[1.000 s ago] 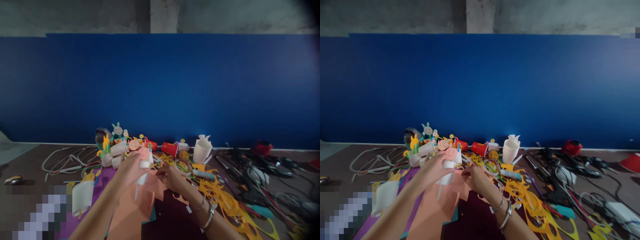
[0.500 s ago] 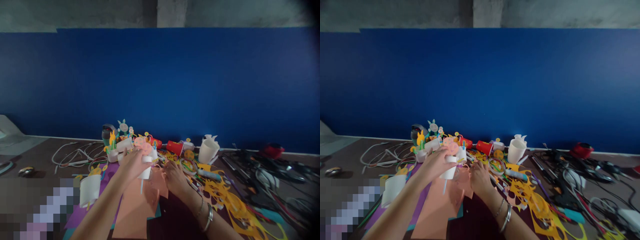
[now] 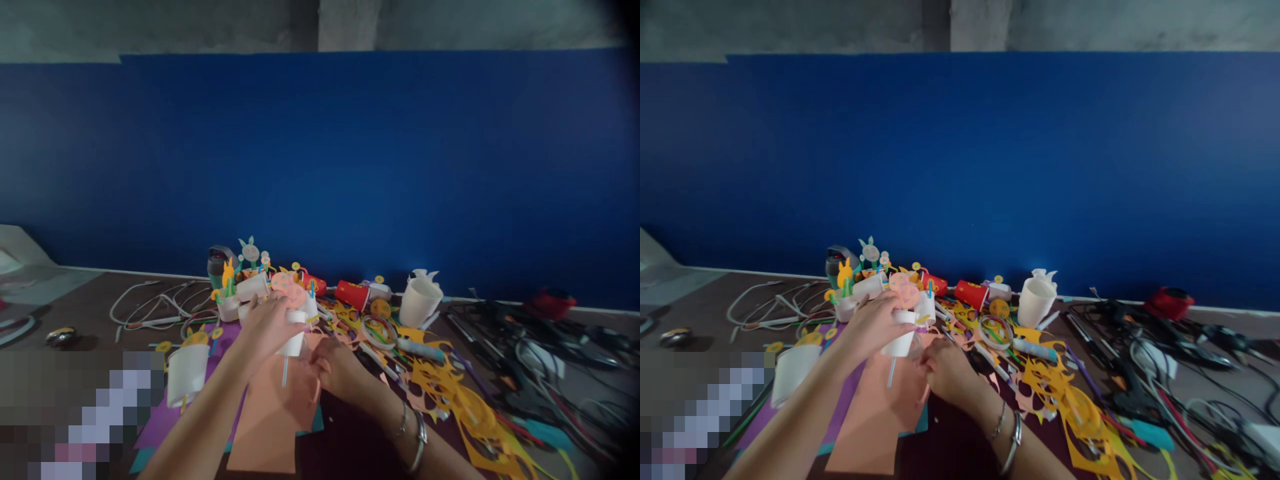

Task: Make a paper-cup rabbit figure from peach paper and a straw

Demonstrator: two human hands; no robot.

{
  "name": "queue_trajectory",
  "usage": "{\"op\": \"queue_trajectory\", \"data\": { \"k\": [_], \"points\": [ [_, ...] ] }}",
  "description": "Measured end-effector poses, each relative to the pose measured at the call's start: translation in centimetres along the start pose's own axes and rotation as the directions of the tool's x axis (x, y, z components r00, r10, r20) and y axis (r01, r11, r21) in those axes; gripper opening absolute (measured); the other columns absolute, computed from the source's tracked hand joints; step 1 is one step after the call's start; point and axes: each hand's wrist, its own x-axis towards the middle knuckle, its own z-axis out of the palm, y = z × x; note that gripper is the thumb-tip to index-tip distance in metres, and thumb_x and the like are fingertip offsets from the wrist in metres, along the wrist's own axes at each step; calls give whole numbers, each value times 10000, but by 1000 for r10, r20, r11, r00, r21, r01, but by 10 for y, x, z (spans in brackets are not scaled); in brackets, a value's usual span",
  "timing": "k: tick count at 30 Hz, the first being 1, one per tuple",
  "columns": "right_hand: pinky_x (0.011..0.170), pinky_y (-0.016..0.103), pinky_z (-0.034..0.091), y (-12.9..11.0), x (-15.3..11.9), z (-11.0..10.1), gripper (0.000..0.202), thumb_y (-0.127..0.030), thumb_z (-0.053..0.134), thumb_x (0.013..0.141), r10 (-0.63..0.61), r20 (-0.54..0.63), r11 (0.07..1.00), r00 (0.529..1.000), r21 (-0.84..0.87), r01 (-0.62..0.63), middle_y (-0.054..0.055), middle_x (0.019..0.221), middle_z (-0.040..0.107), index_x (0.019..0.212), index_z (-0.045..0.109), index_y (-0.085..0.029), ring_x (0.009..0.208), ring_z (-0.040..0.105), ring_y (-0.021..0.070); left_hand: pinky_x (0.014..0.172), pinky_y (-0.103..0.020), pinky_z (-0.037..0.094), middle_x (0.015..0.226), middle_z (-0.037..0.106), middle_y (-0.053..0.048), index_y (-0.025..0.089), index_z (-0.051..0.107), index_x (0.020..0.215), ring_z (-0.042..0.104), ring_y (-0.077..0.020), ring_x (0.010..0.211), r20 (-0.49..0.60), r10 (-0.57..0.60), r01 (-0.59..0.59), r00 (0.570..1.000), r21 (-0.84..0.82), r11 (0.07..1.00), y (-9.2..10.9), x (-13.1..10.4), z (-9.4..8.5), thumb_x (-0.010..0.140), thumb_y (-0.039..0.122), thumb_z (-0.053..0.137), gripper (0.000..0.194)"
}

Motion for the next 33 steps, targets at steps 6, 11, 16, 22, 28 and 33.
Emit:
{"op": "queue_trajectory", "data": {
  "k": [6,11,16,22,28,33],
  "points": [
    [869,344,342,17,5,-11,221,-141,507,782,132,-133,974,982,-165,-153,76,999,641,940,651,-200,1010,528,240,1046,-497,246,1149,622,-82,216,639,853,590,-277,1033,13,13,-13,1000,-20,1000,4,-2,-2,713,460,646,282],
    [824,415,351,49,0,-43,250,-188,528,786,397,-241,805,886,-372,-462,159,1027,625,1009,633,-149,1000,516,316,1020,-469,309,1100,633,-77,213,636,796,583,-280,1031,32,112,-110,993,-56,992,21,-9,6,698,457,661,264],
    [759,440,365,69,-9,-58,167,-149,610,693,471,-164,771,866,-400,-495,218,983,633,839,683,-117,997,512,381,1081,-481,208,1050,639,-66,218,635,850,588,-265,1015,2,200,-199,980,-46,979,28,-13,32,716,500,631,312],
    [713,364,388,57,-2,-68,123,-160,524,758,418,-139,876,898,-201,-439,137,847,676,799,640,-153,869,600,294,1074,-497,209,1057,620,-77,198,540,1088,555,-283,1062,-44,186,-187,982,-23,982,26,-12,48,700,408,679,462],
    [547,232,380,23,5,-67,201,-307,363,928,219,-204,968,954,167,-186,9,668,635,956,530,-199,594,600,160,1081,-461,258,1272,516,-66,247,425,1279,427,-254,1216,-172,244,-270,954,-152,951,44,-15,37,785,138,536,517],
    [673,279,445,10,3,-60,279,-184,412,873,102,-281,954,954,299,-14,81,933,657,1149,455,-188,821,633,210,1038,-374,364,1307,488,-25,319,355,1360,433,-196,1222,-209,280,-337,937,-325,884,56,-19,31,824,63,435,599]
  ]
}}
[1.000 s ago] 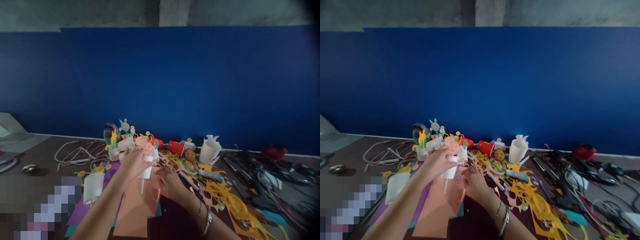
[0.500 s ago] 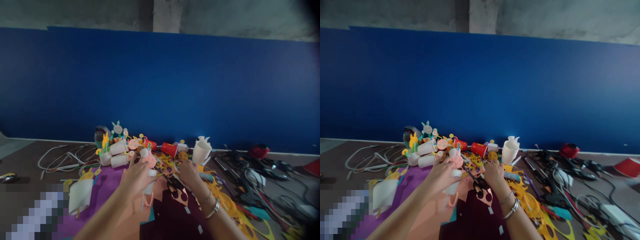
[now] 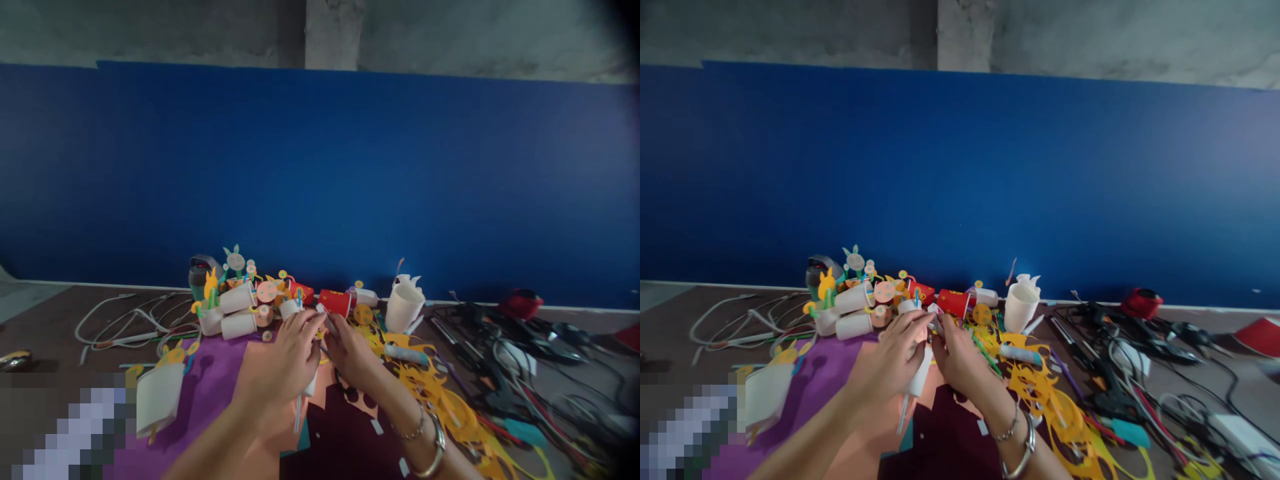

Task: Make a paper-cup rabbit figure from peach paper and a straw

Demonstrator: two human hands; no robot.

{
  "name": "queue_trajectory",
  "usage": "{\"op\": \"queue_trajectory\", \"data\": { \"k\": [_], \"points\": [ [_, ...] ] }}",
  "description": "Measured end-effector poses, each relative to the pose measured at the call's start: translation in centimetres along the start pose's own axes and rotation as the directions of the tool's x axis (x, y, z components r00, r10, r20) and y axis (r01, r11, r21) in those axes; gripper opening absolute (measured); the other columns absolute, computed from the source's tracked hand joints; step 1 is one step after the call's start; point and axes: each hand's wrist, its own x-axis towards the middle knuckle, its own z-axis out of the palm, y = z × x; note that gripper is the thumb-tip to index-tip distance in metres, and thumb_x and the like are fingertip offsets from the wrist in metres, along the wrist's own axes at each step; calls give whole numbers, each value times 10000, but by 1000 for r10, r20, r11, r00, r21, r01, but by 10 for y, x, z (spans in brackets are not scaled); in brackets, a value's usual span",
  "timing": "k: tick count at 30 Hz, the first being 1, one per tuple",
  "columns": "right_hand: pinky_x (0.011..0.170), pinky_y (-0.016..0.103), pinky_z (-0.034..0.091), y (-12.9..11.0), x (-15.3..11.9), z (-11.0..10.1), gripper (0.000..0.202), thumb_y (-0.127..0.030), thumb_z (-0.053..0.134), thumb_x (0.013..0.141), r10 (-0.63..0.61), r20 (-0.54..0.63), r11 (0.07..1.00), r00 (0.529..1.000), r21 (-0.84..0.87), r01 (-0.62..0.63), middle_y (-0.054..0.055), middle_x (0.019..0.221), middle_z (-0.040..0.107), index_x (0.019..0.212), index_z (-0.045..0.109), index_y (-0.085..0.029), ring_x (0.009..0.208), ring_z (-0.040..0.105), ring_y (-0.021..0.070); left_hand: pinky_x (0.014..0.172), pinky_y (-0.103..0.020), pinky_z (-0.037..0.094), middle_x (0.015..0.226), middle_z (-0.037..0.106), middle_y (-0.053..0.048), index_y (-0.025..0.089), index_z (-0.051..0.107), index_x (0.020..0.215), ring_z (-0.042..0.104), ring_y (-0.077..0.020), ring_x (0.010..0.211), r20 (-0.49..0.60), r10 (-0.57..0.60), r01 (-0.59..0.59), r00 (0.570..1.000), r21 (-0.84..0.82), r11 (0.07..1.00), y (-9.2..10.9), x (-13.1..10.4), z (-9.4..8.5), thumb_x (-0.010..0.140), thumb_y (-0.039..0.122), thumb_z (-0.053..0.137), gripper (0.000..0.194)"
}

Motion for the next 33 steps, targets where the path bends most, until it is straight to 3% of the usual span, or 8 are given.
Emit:
{"op": "queue_trajectory", "data": {
  "k": [4,9,13,16,19,23,27,33],
  "points": [
    [737,303,461,-2,0,-2,323,-140,376,873,-18,30,999,999,34,17,98,995,645,1186,448,-180,877,620,208,1064,-371,348,1350,477,-35,284,409,1339,421,-194,1252,-1,17,-17,1000,-15,1000,-3,-2,4,854,112,451,516],
    [656,270,452,-4,2,-5,245,-170,395,884,0,21,993,1000,122,-2,54,875,650,1096,515,-201,751,612,177,1083,-403,325,1372,486,-41,268,422,1337,398,-200,1286,-26,5,-6,1000,-29,1000,-8,-2,9,875,158,462,476],
    [614,248,450,-5,2,-7,149,-226,442,891,51,49,969,997,240,-62,34,778,647,964,567,-191,699,617,165,1015,-395,400,1256,582,-49,248,595,1111,500,-209,1193,-92,-30,15,995,-166,986,-7,0,5,869,175,486,275],
    [678,250,461,-6,2,-8,145,-228,469,888,53,42,951,998,304,-63,41,835,660,983,568,-183,788,634,174,938,-387,458,1175,625,-58,236,611,1019,566,-218,1102,-118,-116,80,986,-269,960,-5,2,-1,863,176,488,208],
    [707,245,451,-9,3,-11,137,-228,479,888,37,26,955,999,294,-43,42,887,666,977,576,-186,845,625,173,924,-405,461,1184,618,-70,241,549,1157,566,-229,1096,-168,-181,126,969,-293,948,-7,5,-5,869,193,476,301],
    [676,231,435,-14,3,-13,123,-205,468,886,1,49,962,999,274,-15,24,852,658,927,582,-186,794,611,150,988,-404,408,1286,557,-80,231,492,1270,499,-228,1187,-220,-133,71,966,-272,960,-18,9,-6,872,193,471,400],
    [670,233,425,-16,1,-14,128,-154,467,863,-18,69,972,997,236,2,22,869,661,928,572,-189,792,600,144,972,-368,410,1207,609,-59,238,595,1160,532,-204,1133,-192,-87,33,978,-268,963,-21,12,-5,867,186,489,316],
    [600,211,391,-19,-2,-14,173,-50,457,775,-32,174,991,984,135,8,-1,778,633,850,519,-193,699,576,122,884,-349,434,994,675,-27,236,647,906,592,-202,980,-199,-127,63,972,-299,952,-14,12,-6,797,158,573,153]
  ]
}}
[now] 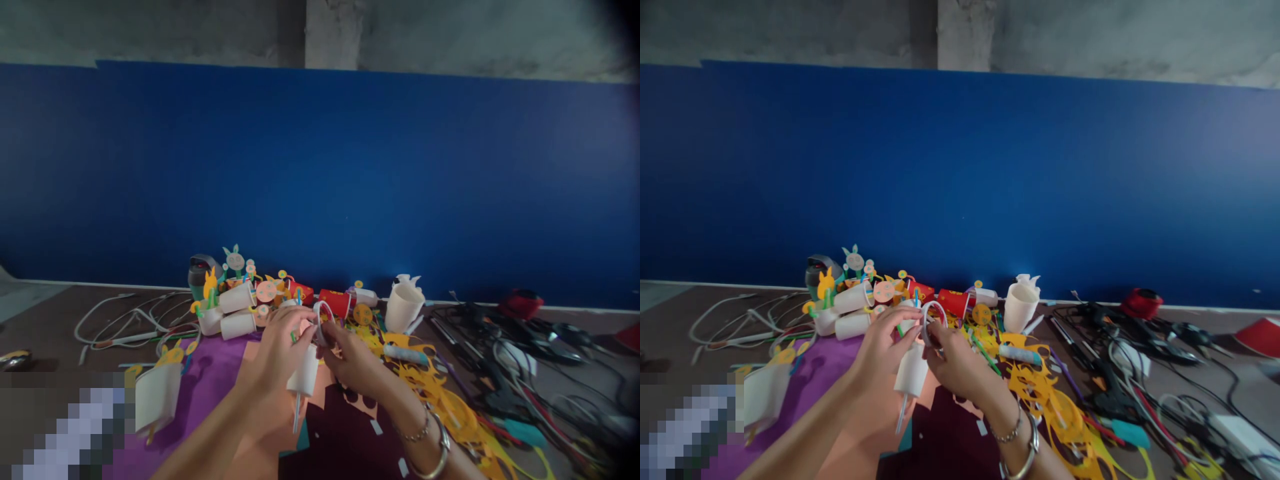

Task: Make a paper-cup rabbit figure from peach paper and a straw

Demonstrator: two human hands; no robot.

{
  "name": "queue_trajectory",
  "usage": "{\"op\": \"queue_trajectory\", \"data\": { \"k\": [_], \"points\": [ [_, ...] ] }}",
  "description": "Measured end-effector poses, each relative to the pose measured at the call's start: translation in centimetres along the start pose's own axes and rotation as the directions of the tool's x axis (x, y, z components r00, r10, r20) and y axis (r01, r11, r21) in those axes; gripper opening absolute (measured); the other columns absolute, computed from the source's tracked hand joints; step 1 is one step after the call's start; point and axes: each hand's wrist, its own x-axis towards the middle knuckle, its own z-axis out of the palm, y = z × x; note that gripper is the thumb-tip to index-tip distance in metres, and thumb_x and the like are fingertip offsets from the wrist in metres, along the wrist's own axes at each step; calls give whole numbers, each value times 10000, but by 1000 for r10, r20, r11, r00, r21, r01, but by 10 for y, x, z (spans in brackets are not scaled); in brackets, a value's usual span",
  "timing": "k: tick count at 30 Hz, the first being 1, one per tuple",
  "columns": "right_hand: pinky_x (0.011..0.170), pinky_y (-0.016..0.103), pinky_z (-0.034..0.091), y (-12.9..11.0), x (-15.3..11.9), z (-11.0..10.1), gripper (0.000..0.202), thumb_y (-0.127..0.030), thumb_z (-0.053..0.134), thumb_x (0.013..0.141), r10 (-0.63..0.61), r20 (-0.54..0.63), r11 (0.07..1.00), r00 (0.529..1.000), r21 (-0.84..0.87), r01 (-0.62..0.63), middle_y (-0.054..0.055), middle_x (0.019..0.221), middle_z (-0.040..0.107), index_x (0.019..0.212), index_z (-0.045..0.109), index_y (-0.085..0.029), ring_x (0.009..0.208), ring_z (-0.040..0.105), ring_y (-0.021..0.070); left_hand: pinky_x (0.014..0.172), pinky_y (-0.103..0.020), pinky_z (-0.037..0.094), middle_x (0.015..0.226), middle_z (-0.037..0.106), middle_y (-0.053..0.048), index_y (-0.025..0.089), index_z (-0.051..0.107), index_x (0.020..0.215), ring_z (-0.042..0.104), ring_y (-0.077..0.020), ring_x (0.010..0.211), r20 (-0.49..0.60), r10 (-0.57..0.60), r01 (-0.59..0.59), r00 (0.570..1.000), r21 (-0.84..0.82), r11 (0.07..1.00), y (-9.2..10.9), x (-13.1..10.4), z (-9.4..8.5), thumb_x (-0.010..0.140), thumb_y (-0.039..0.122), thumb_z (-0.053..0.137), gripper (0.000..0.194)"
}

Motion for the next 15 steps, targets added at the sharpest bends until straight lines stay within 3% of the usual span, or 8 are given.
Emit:
{"op": "queue_trajectory", "data": {
  "k": [4,7,10,15],
  "points": [
    [557,214,362,-2,0,1,16,-179,504,831,30,-5,998,1000,-52,-30,-15,701,584,820,509,-189,613,522,110,852,-316,439,940,659,-23,210,601,762,598,-192,937,14,-67,68,998,-94,993,-1,1,1,749,119,582,95],
    [537,207,370,-3,1,1,170,-301,419,919,75,2,996,997,52,-75,-17,666,584,876,536,-186,581,533,106,832,-296,443,960,652,-23,204,582,738,602,-187,929,36,-143,147,989,-181,972,-3,2,1,753,140,575,66],
    [568,206,392,0,3,1,224,-299,398,931,84,-28,989,996,126,-80,2,709,617,838,563,-180,635,564,115,782,-270,451,979,644,-28,199,584,735,601,-184,922,49,-184,191,982,-244,951,-1,1,2,761,164,569,47],
    [515,208,353,7,5,4,262,-321,422,917,131,-108,984,985,138,-116,-18,615,557,822,615,-171,571,498,110,673,-245,443,786,639,-5,193,597,730,598,-162,767,63,-219,227,974,-207,952,6,-2,2,768,195,580,42]
  ]
}}
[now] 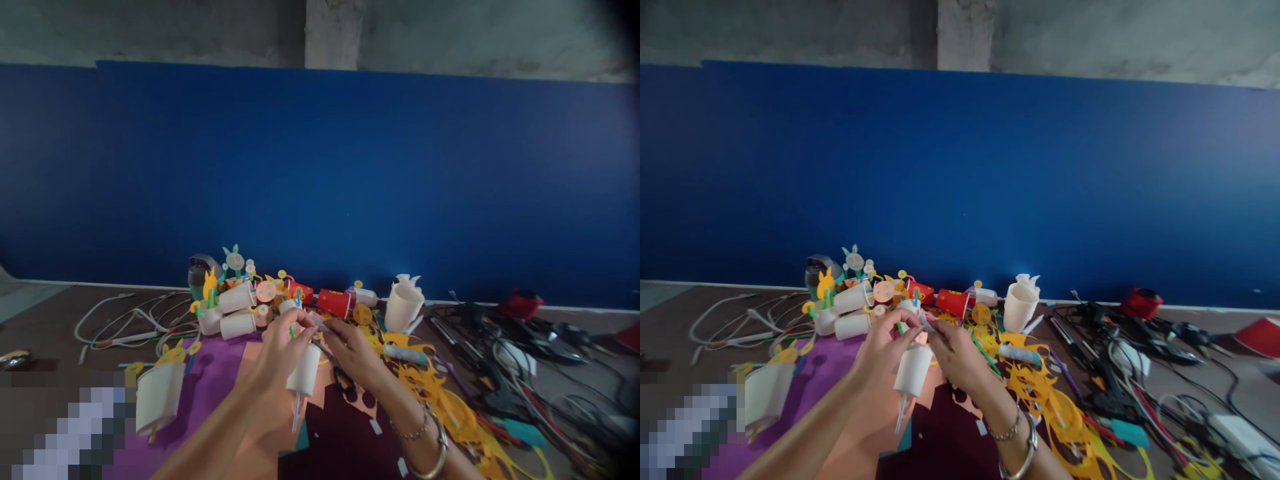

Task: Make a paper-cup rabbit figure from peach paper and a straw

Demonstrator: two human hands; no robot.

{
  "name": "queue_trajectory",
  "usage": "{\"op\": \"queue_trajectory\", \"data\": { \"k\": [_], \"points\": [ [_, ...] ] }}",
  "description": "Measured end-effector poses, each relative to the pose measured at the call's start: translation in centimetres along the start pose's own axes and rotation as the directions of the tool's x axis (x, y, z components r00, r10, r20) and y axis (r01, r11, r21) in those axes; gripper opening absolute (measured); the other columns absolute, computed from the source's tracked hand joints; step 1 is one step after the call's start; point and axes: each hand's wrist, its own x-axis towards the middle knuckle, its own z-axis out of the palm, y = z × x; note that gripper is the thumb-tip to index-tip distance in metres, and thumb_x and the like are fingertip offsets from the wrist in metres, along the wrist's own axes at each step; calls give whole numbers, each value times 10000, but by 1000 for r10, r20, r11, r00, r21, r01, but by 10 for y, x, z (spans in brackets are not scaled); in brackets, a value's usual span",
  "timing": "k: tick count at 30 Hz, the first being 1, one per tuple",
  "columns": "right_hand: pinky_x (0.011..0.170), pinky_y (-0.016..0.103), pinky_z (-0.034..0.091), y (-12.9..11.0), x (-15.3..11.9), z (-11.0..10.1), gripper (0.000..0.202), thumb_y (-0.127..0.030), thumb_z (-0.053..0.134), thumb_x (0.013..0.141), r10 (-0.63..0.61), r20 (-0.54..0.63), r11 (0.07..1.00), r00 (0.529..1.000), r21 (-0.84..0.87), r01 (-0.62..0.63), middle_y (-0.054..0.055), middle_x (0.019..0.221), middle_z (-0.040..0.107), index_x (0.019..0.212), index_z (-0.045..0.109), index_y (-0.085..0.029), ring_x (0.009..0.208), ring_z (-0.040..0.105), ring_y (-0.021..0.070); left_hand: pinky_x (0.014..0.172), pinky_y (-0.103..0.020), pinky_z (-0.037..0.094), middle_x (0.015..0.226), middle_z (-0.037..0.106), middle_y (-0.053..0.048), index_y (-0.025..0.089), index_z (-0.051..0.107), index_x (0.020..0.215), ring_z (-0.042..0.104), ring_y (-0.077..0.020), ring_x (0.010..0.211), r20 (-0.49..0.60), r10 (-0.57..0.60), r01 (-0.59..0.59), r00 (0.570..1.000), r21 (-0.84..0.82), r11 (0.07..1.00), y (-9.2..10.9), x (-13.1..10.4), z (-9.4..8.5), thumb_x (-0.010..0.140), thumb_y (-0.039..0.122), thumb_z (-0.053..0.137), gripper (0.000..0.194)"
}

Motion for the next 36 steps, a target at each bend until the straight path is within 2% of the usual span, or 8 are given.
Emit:
{"op": "queue_trajectory", "data": {
  "k": [6,10,19,22,26,30,34,36],
  "points": [
    [524,212,356,-5,0,1,292,-312,434,913,-90,-61,996,994,-8,90,7,649,590,851,671,-151,594,504,117,704,-269,455,794,660,-8,210,654,882,608,-171,781,-30,-4,5,1000,25,1000,0,0,1,757,233,621,131],
    [512,226,343,-8,0,0,300,-264,425,908,-181,-73,980,981,-102,173,0,582,550,745,651,-155,542,474,114,743,-304,439,801,683,-15,227,685,753,597,-201,833,-14,31,-28,999,169,985,3,0,0,755,225,625,60],
    [554,263,374,-13,0,-1,286,-215,443,866,-249,-117,956,961,-187,225,0,531,537,744,699,-177,508,477,130,832,-369,383,827,657,-18,215,591,752,565,-205,848,38,262,-261,964,313,913,7,-6,1,842,221,560,95],
    [532,249,361,-13,-1,0,285,-209,459,836,-223,-155,972,962,-112,207,-2,529,521,662,681,-171,505,441,120,866,-371,356,850,648,-12,216,568,792,560,-188,851,64,333,-333,941,360,871,5,-8,2,876,207,517,98],
    [474,225,319,-17,-3,3,286,-234,486,789,-53,-183,984,982,159,83,-13,506,464,524,569,-162,500,400,106,901,-375,327,915,646,-18,220,563,847,560,-181,885,62,426,-415,902,387,823,2,-13,3,889,164,475,113],
    [460,226,313,-20,-3,4,312,-283,499,772,57,-149,957,987,290,-11,-18,467,446,483,508,-165,473,401,103,905,-357,346,876,629,-18,214,559,816,559,-179,888,9,412,-400,911,261,878,5,-17,4,888,182,466,122],
    [505,244,334,-4,3,-3,285,-265,454,829,-64,-231,995,971,-91,44,2,534,519,589,576,-172,510,453,125,741,-281,442,834,604,-29,197,558,804,575,-180,822,-117,131,-142,984,-86,986,8,-12,4,863,285,508,117],
    [596,271,374,13,5,-8,259,-205,454,824,-104,-197,893,975,-450,4,24,565,569,607,594,-177,562,508,149,673,-257,449,771,597,-18,187,579,804,579,-165,743,-56,-2,-9,998,-198,980,5,-7,3,838,316,543,138]
  ]
}}
